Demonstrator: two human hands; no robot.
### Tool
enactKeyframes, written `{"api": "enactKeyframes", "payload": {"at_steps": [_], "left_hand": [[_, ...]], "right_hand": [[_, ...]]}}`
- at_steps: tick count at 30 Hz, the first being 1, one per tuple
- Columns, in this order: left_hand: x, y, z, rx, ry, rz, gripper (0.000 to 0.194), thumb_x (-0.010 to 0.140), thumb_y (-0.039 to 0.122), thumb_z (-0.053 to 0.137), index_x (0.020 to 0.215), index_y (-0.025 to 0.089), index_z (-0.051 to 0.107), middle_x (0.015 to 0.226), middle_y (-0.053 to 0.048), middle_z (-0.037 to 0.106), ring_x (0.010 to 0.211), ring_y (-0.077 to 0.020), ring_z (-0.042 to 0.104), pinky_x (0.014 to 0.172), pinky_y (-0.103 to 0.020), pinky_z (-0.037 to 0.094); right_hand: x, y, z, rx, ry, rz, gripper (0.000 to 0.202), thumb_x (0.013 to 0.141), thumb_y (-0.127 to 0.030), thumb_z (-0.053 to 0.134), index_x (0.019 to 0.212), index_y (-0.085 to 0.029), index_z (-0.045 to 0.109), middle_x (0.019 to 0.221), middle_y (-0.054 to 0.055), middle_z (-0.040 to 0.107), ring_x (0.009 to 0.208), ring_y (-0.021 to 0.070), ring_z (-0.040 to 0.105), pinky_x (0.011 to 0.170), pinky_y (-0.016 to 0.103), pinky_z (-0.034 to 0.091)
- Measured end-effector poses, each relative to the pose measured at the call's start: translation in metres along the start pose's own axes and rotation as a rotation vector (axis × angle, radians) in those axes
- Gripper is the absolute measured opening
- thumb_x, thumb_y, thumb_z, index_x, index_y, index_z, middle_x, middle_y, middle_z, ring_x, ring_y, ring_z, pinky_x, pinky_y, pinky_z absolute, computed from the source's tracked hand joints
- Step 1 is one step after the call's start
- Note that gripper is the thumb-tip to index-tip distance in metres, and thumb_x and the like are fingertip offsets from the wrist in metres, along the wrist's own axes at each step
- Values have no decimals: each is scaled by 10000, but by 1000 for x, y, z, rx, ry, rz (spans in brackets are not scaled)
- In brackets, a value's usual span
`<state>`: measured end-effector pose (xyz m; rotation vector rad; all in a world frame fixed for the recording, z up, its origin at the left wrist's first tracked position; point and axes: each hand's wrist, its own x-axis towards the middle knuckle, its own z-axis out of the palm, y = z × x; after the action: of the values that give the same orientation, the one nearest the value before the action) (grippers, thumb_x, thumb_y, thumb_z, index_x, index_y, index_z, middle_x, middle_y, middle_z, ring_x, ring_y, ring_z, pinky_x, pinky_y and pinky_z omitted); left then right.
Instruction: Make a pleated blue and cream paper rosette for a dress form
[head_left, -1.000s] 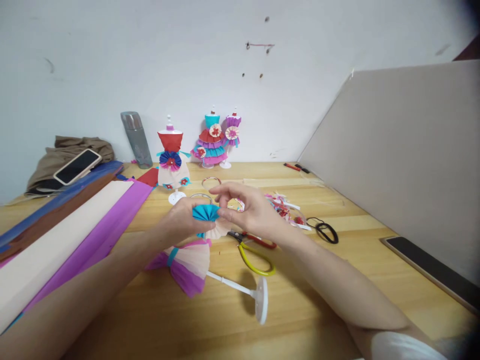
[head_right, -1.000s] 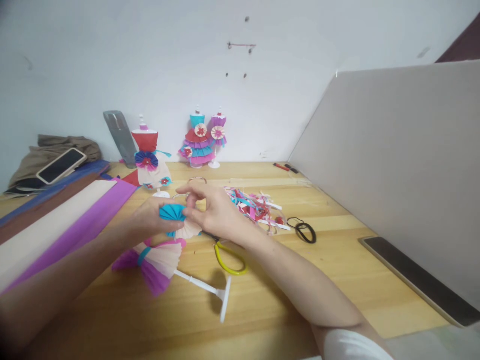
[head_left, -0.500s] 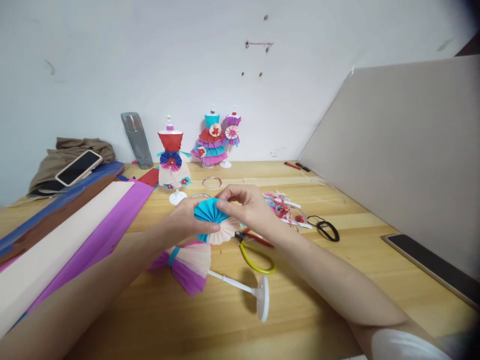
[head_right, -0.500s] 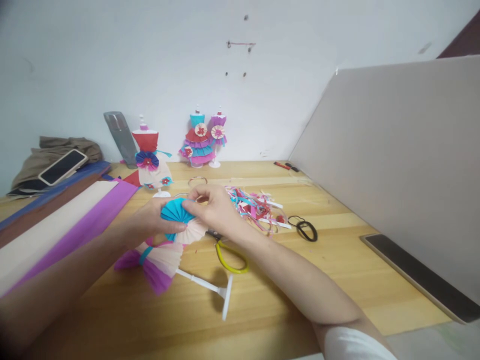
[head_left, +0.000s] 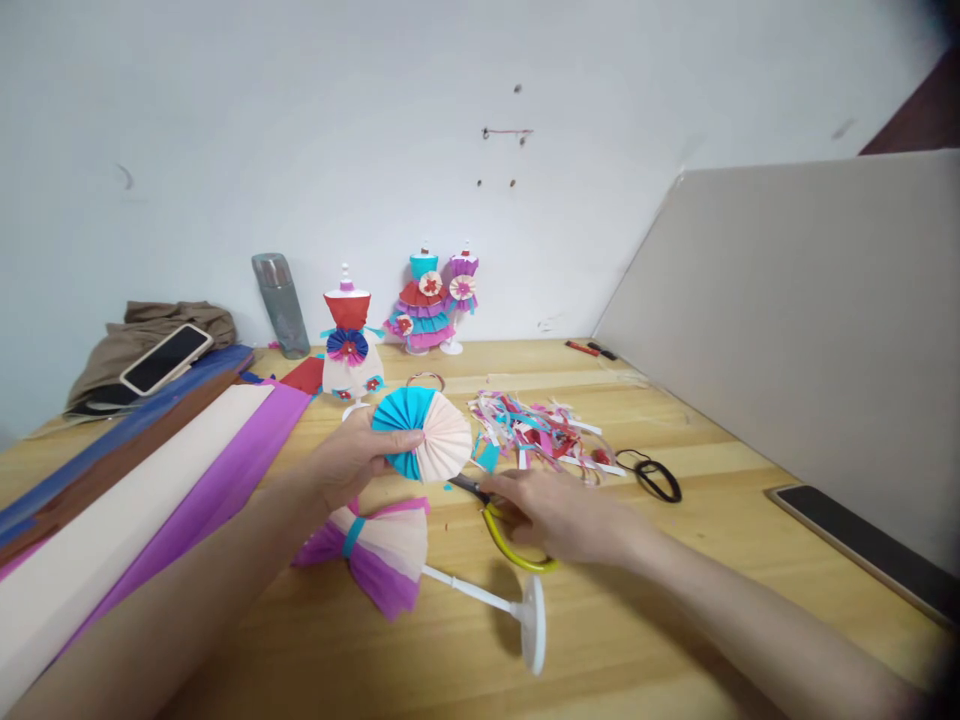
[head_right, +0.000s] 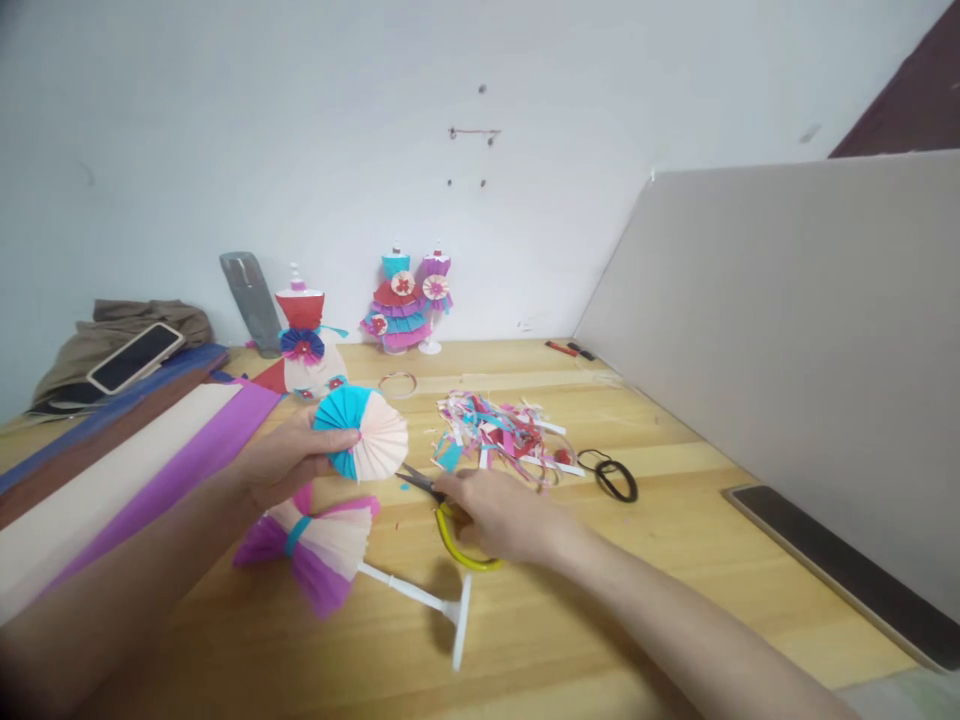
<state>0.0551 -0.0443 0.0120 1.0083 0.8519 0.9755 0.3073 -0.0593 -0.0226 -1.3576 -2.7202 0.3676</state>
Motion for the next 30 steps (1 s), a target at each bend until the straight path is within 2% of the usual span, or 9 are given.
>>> {"api": "enactKeyframes", "payload": {"at_steps": [3, 8, 12, 15, 18, 21, 25, 28, 30], "left_hand": [[-2, -1, 2, -27, 26, -26, 476, 492, 295, 929, 906, 132, 762, 884, -91, 774, 869, -244, 718, 805, -336, 565], [-3, 0, 7, -88, 33, -24, 483, 507, 285, 920, 931, 128, 750, 944, -96, 776, 946, -270, 717, 877, -363, 554], [-5, 1, 10, -107, 43, 2, 427, 543, 256, 894, 920, 130, 738, 986, -99, 773, 1010, -295, 704, 890, -376, 557], [-6, 1, 10, -132, 48, 30, 416, 580, 242, 868, 959, 141, 730, 1030, -101, 767, 1067, -308, 685, 907, -393, 557], [-5, -1, 11, -163, 94, 51, 424, 596, 246, 855, 991, 164, 724, 1080, -87, 758, 1114, -299, 664, 930, -391, 549], [-2, -5, 13, -191, 153, 115, 455, 622, 254, 832, 1051, 169, 706, 1129, -82, 743, 1153, -285, 643, 961, -387, 531], [-1, -10, 16, -230, 179, 134, 460, 634, 234, 815, 1076, 178, 699, 1135, -75, 739, 1154, -275, 639, 945, -366, 534], [-1, -13, 16, -248, 176, 84, 446, 625, 218, 825, 1052, 177, 704, 1082, -70, 751, 1099, -271, 663, 901, -362, 550], [-2, -16, 16, -232, 163, 70, 457, 614, 214, 838, 1049, 171, 704, 1042, -70, 758, 1050, -260, 680, 882, -354, 552]], "right_hand": [[-1, -2, 12, -82, -66, -4, 388, 853, -131, 451, 1198, -194, 618, 956, 92, 694, 807, 196, 643, 637, 274, 371], [0, -1, 11, -166, -67, 39, 575, 780, -148, 534, 1350, -216, 524, 1127, 134, 619, 892, 236, 630, 686, 297, 393], [-1, 0, 15, -187, -30, 18, 514, 790, -144, 504, 1299, -208, 543, 1031, 121, 636, 859, 239, 623, 679, 304, 393], [-2, 2, 12, -131, 60, 54, 451, 763, -114, 505, 1205, -182, 561, 1018, 118, 626, 870, 234, 605, 700, 308, 406], [-1, 10, 4, 152, 217, 108, 340, 814, -138, 491, 1148, -179, 539, 1033, 107, 619, 857, 204, 594, 745, 321, 431], [3, 22, -1, 659, 341, 132, 352, 843, -286, 565, 1178, -200, 496, 950, 63, 622, 779, 178, 594, 682, 304, 452], [10, 26, -1, 1237, 316, 136, 578, 667, -360, 774, 1152, -227, 489, 783, -17, 578, 665, 136, 549, 543, 235, 394], [18, 15, -5, 1449, 334, 107, 497, 615, -365, 816, 980, -231, 505, 558, -116, 406, 438, 57, 288, 423, 199, 237], [26, 6, -11, 1487, 381, 80, 454, 627, -383, 809, 893, -235, 472, 487, -152, 302, 410, 41, 172, 406, 190, 166]]}}
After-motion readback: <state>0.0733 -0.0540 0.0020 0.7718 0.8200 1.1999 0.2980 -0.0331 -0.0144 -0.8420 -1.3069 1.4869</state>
